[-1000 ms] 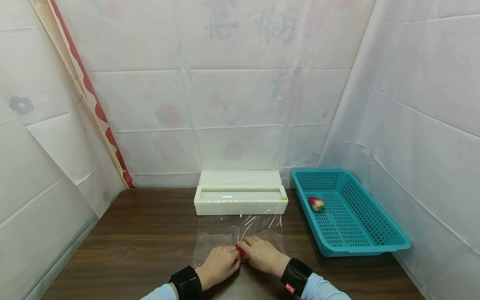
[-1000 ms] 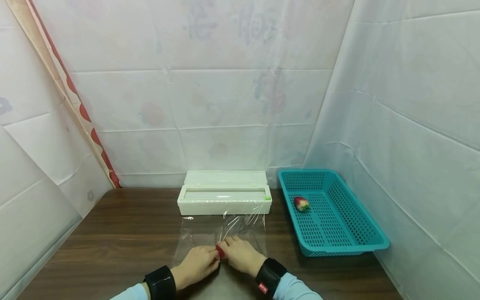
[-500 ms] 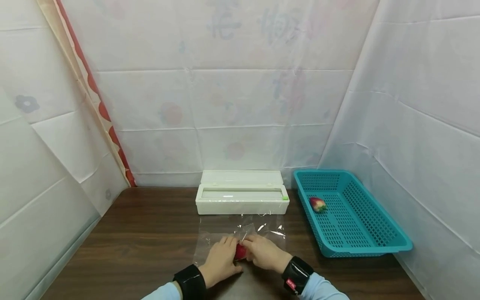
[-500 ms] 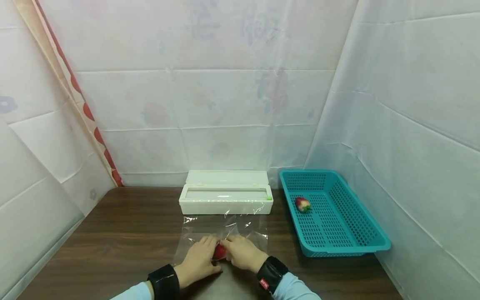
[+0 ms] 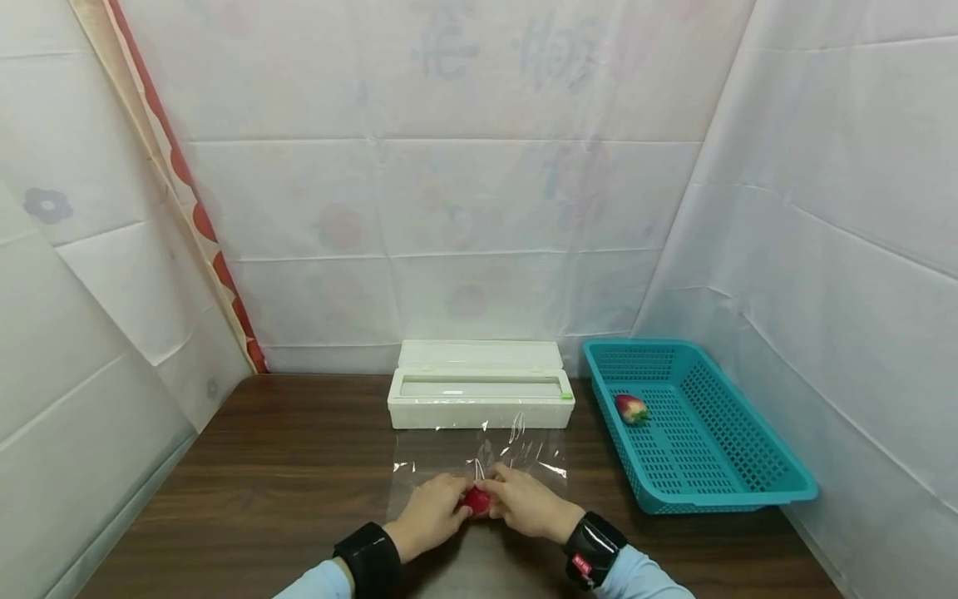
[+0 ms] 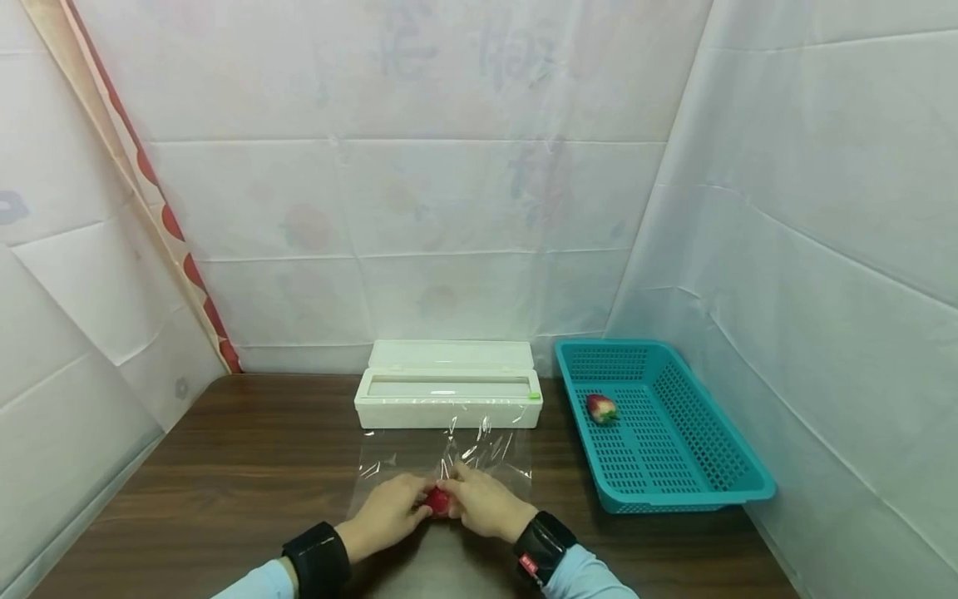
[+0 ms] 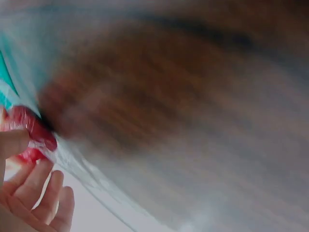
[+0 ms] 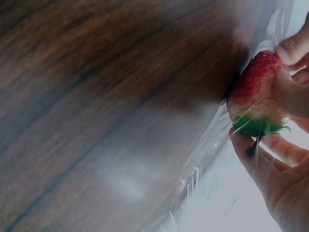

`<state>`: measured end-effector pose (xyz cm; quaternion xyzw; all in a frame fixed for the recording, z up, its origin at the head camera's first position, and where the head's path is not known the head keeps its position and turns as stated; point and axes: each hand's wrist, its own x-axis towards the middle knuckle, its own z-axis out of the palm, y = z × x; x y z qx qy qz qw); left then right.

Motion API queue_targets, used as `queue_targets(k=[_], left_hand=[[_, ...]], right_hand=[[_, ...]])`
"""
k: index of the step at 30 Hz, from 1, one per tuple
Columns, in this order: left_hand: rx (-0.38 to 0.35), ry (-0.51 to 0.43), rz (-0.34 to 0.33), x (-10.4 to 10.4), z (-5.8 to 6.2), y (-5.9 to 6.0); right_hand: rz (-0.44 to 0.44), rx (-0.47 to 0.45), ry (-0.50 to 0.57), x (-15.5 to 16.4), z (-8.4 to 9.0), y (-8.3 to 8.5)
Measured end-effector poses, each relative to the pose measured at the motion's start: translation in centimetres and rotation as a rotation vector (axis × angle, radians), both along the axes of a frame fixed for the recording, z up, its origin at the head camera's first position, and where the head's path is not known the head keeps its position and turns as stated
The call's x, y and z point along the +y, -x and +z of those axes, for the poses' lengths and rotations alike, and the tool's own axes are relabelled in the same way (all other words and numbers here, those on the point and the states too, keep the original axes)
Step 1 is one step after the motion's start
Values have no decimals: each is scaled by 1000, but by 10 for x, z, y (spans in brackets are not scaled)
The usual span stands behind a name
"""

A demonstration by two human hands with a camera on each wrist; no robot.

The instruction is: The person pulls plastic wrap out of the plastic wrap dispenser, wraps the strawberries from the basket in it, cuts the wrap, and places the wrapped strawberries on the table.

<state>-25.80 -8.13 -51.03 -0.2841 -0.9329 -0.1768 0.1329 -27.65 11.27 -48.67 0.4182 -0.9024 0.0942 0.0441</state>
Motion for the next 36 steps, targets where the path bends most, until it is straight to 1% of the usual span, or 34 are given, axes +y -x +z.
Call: queue_targets(k=[3, 5, 8, 10, 11, 12, 13, 15, 18, 21, 26, 29, 32, 33, 36], left_hand=[[-28, -25, 2, -3, 5, 3], [-71, -38, 10, -3, 7, 4], [-113, 9, 27, -1, 7, 2], [-92, 61, 23, 0, 5, 0], [-69, 81, 19, 0, 4, -2], [-31, 97, 14, 0, 3, -3], [-3, 97, 13, -1, 2, -4], [33, 71, 16, -4, 1, -4], [10, 11, 32, -12, 3, -2], [-55, -51, 34, -22, 5, 2], [-224, -182, -3, -39, 6, 4], [-316, -233, -15, -52, 5, 5], [-376, -264, -20, -65, 4, 9], [-381, -267, -21, -69, 4, 10], [-431, -303, -35, -82, 2, 15]], right_hand=[[-7, -23, 10, 0, 1, 1], [-18, -52, 18, 1, 1, 3], [-37, -110, 29, 2, 2, 6], [-50, -144, 32, 2, 2, 8], [-57, -159, 33, 3, 2, 9], [-63, -170, 31, 3, 2, 9], [-69, -181, 32, 3, 3, 10], [-77, -199, 30, 3, 4, 10], [-81, -215, 28, 2, 5, 10], [-82, -214, 19, 1, 7, 12], [-84, -226, 8, 1, 9, 13], [-88, -237, 11, 1, 9, 13], [-96, -247, 20, 1, 8, 14], [-97, -250, 25, 1, 8, 14], [-115, -260, 30, 0, 7, 14]])
